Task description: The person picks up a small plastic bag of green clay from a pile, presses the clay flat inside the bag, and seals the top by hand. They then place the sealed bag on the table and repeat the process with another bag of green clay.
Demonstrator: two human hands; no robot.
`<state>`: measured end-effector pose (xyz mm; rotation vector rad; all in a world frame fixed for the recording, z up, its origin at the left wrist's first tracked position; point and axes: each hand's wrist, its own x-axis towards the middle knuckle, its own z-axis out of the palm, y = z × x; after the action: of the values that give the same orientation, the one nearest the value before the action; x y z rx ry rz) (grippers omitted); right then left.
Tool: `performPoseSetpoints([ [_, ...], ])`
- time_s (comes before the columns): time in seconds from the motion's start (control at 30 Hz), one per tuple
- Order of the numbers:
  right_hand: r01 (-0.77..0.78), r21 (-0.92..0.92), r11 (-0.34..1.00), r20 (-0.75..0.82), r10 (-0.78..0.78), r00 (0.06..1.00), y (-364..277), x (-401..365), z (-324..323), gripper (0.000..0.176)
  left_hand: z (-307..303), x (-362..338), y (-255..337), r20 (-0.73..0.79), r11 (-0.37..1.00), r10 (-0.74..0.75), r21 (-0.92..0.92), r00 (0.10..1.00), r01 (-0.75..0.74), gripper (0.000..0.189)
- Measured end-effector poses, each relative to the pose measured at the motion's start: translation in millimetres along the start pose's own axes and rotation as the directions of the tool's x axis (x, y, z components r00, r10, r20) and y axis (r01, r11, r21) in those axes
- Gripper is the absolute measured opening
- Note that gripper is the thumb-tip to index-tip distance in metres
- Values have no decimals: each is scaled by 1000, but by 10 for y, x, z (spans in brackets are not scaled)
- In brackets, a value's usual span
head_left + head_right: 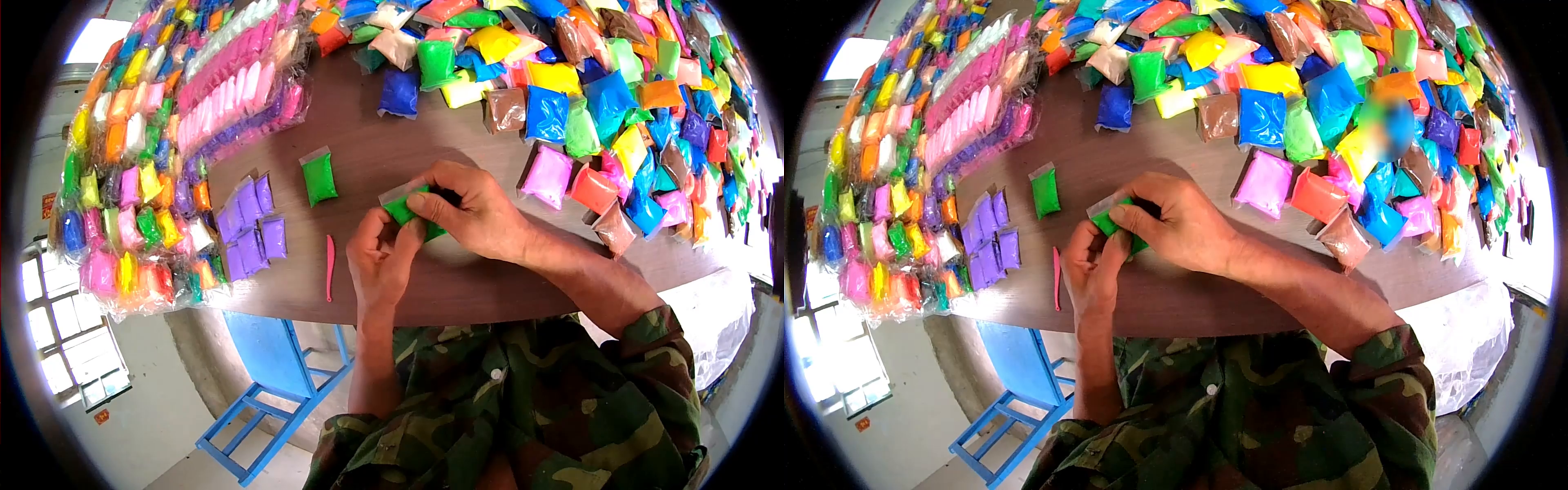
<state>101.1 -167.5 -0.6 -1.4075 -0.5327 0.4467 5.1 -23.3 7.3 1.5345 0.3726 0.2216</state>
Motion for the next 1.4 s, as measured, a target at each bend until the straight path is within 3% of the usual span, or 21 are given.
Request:
performPoseSetpoints([
  [0.13, 78, -57, 995, -13, -79, 997, 16, 16, 7, 17, -60, 3, -42, 40, 1000, -1, 4, 999, 0, 9],
  [0.2, -2, -39, 999, -11, 2, 1000, 14, 17, 1, 17, -57, 0, -41, 51, 1000, 22, 2, 998, -22, 9],
  [0.3, 38, -25, 999, -30, -39, 999, 32, 20, 19, 16, -55, -5, -16, -20, 1000, -24, -8, 1000, 24, 12],
  [0.4, 110, -93, 990, 2, -110, 994, 107, 20, 2, 19, -77, 27, -80, -54, 1000, 25, -18, 998, -26, 15],
  [0.6, 68, -77, 995, -1, -69, 998, 54, 16, 16, 17, -166, 35, -181, -56, 997, 57, -42, 997, -60, 18],
  [0.7, 44, -59, 997, -46, -46, 998, 35, 13, 36, 15, -162, 38, -172, -85, 994, -2, -112, 996, -7, 19],
  [0.8, 66, -77, 995, -51, -70, 996, 34, 8, 22, 15, -150, 33, -162, -45, 993, 53, -103, 998, -57, 15],
  [0.87, 89, -88, 992, -41, -93, 995, 47, 14, 10, 15, -75, 0, -13, 25, 999, -7, 50, 1000, 6, 12],
  [1.1, 97, -85, 992, -45, -101, 994, 69, -27, 52, 17, -111, -1, -64, 83, 999, -9, -52, 996, 13, 18],
  [1.27, 143, -125, 982, -75, -153, 985, 91, -40, 69, 22, -38, 5, -7, 149, 1000, -9, 13, 989, 7, 21],
  [1.4, 149, -130, 980, -78, -160, 984, 138, -43, 90, 23, -21, 14, -21, 77, 995, 70, 60, 995, -75, 21],
])
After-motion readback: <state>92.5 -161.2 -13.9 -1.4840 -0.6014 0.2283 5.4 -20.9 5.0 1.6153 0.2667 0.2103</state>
